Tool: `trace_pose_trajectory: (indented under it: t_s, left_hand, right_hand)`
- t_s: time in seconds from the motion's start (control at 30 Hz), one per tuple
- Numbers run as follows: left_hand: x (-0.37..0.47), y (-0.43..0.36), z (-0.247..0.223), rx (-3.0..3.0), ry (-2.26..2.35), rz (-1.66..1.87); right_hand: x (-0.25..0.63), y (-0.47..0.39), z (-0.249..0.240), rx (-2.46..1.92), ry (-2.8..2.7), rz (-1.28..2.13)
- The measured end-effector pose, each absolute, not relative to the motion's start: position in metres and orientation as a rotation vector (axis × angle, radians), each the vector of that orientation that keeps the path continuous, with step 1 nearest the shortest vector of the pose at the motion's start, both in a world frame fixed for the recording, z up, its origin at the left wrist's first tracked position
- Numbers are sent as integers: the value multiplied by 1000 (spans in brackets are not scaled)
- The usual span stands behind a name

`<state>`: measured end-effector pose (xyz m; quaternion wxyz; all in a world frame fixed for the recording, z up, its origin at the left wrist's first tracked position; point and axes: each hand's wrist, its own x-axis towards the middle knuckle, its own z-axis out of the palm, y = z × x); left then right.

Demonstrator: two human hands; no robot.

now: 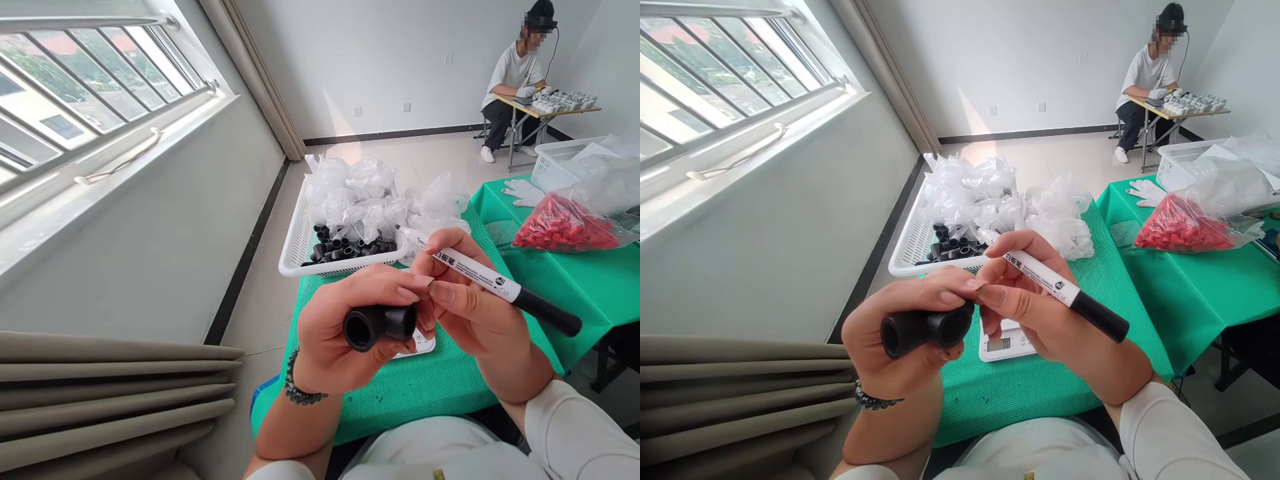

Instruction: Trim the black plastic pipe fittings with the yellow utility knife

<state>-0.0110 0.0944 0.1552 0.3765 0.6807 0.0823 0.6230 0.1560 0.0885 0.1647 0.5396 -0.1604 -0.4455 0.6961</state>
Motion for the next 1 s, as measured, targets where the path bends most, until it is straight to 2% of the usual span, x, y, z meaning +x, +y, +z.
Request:
trace_pose_trajectory:
  t_s: [1.0]
  left_hand:
    - [-19, 98, 159, 2072, 303, 1692]
  right_hand:
    - [157, 89, 167, -407, -1071, 1700]
